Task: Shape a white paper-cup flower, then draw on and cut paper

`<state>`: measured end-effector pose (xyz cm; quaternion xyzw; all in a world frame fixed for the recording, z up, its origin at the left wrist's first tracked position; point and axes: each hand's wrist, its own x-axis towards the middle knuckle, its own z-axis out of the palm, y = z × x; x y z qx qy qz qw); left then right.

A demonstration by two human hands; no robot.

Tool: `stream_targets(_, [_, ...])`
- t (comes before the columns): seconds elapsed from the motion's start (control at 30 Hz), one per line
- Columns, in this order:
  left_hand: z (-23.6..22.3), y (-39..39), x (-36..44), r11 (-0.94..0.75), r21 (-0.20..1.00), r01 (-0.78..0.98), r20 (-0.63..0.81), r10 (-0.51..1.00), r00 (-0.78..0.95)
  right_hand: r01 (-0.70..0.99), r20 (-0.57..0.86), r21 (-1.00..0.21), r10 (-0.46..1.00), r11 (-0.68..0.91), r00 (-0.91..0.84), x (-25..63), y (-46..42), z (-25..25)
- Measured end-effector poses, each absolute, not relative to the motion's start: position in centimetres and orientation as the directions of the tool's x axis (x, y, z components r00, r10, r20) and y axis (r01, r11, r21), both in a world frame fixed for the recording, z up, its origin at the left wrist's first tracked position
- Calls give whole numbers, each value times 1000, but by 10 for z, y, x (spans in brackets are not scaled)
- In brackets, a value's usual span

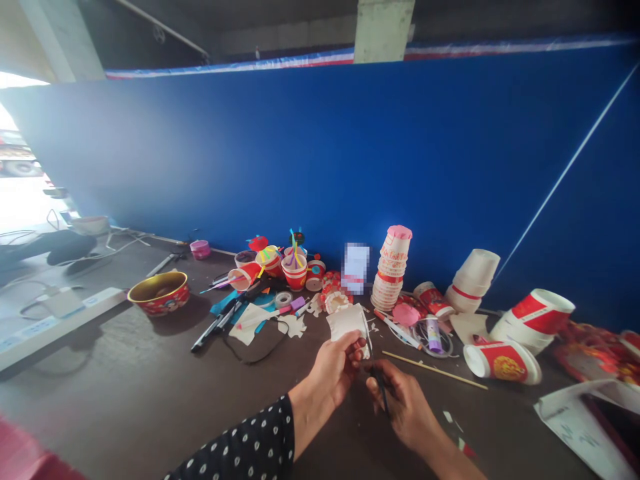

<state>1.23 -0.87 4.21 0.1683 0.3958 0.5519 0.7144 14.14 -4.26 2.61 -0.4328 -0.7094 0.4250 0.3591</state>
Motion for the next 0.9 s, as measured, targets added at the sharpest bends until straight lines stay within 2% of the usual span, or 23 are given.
stream_targets(0.13, [37,-6,11,329,616,-715,-340,931,135,295,135,-921,919,254,-369,142,-41,20])
stream_targets(0.37, [41,-6,9,340,635,-694,-372,922,111,333,97,-918,935,216,-340,141,-41,16])
stream_targets(0.63, [45,-8,9,343,643,-685,-367,923,117,333,129,-911,935,243,-330,139,-42,18])
stream_targets(0.9, [43,-17,16,422,655,-627,-410,895,173,289,181,-917,933,274,-310,142,-36,16])
